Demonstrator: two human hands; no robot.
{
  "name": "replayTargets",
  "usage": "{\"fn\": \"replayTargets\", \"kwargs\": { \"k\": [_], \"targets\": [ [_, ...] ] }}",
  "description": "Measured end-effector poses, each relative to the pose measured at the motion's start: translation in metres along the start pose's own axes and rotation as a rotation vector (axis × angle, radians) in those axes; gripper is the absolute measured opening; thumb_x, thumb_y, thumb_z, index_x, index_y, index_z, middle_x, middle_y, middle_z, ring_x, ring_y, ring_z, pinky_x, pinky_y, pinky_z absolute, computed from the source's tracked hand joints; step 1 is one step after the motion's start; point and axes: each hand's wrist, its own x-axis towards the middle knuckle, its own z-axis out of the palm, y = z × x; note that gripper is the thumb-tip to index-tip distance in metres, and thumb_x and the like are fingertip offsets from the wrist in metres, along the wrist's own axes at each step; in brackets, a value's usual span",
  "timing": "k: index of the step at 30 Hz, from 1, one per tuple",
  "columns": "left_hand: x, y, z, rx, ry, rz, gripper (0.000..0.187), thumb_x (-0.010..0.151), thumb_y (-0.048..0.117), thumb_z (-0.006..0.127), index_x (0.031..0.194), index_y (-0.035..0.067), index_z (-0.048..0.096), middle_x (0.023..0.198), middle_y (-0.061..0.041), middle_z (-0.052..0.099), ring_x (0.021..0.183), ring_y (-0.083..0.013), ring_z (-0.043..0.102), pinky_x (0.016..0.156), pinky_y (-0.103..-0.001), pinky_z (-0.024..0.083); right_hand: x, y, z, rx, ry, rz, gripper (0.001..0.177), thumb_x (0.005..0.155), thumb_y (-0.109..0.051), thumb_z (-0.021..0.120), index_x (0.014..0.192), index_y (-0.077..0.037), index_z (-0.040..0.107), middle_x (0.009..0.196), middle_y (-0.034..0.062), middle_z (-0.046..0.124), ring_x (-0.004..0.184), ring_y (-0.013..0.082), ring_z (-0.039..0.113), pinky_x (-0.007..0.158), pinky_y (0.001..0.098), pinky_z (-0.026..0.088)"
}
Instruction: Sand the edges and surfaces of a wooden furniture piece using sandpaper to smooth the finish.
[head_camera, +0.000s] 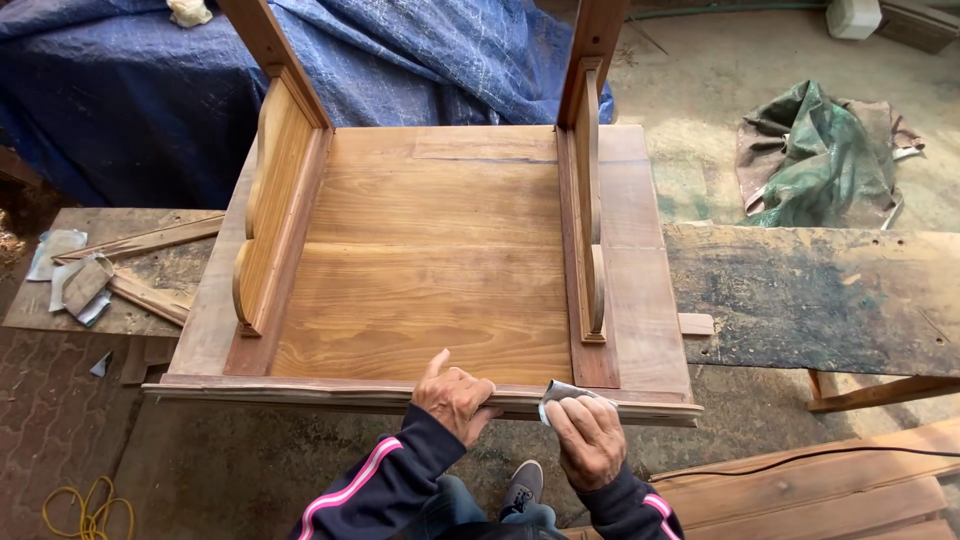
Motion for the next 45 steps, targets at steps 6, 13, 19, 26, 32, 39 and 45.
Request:
{"fn": "replayTargets", "kwargs": {
  "k": [6,13,19,26,32,39,45],
  "targets": [
    [-0.026,-0.043,-0.060,0.327,0.299,-0.089,0.083,0.038,0.062,0.084,0.103,0.012,0.071,0.111,-0.013,0.075,0.118,-0.0368,0.061,0.110,-0.075,0.020,0.007,0.008,-0.001,-0.027,-0.076,-0.102,0.038,0.074,0.002,0.065,0.111,-0.002,0.070,0.107,0.0118,0.066,0.100,0.0314,0.064,0.090,0.0446,0.052],
    [-0.052,-0.075,-0.033,0.005,0.239,-0.307,0.053,0.059,0.063,0.087,0.069,0.014,0.067,0.084,-0.002,0.071,0.106,-0.0251,0.062,0.113,-0.068,0.024,0.063,-0.066,0.052,-0.191,-0.306,-0.377,0.040,0.076,-0.010,0.069,0.113,0.004,0.066,0.103,0.0135,0.062,0.093,0.0265,0.063,0.081,0.0394,0.053],
    [-0.050,-0.075,-0.035,0.028,0.272,-0.246,0.063,0.057,0.069,0.084,0.067,0.011,0.063,0.079,-0.004,0.069,0.110,-0.0306,0.061,0.109,-0.070,0.022,0.038,-0.027,0.023,-0.213,-0.274,-0.317,0.035,0.082,-0.009,0.070,0.116,-0.002,0.066,0.102,0.0072,0.060,0.086,0.0216,0.059,0.073,0.0373,0.049],
    [-0.048,-0.068,-0.043,-0.002,0.254,-0.246,0.063,0.057,0.069,0.085,0.066,0.011,0.063,0.078,-0.003,0.070,0.110,-0.0308,0.062,0.110,-0.069,0.023,0.041,-0.037,0.042,-0.136,-0.209,-0.292,0.033,0.084,-0.010,0.070,0.116,-0.002,0.065,0.102,0.0077,0.060,0.090,0.0226,0.059,0.077,0.0394,0.050],
    [-0.050,-0.069,-0.043,-0.009,0.303,-0.242,0.052,0.054,0.060,0.089,0.066,0.015,0.066,0.077,-0.001,0.071,0.108,-0.0296,0.063,0.111,-0.067,0.025,-0.008,-0.011,0.028,-0.083,-0.167,-0.231,0.037,0.077,-0.004,0.070,0.115,-0.002,0.068,0.106,0.0093,0.063,0.095,0.0246,0.063,0.083,0.0407,0.051],
    [-0.055,-0.068,-0.043,0.002,0.297,-0.260,0.050,0.048,0.053,0.092,0.067,0.016,0.065,0.078,-0.001,0.071,0.107,-0.0285,0.065,0.109,-0.061,0.030,-0.073,0.009,-0.009,-0.070,0.104,0.247,0.039,0.078,0.009,0.069,0.113,-0.006,0.071,0.105,0.0083,0.067,0.100,0.0260,0.064,0.092,0.0387,0.052],
    [-0.050,-0.072,-0.042,0.016,0.286,-0.254,0.051,0.047,0.053,0.092,0.068,0.016,0.066,0.079,0.000,0.072,0.106,-0.0282,0.065,0.109,-0.061,0.030,-0.004,-0.014,0.032,0.015,0.101,0.071,0.045,0.072,0.007,0.068,0.115,-0.003,0.068,0.106,0.0115,0.067,0.100,0.0306,0.063,0.093,0.0437,0.049]
  ]
}}
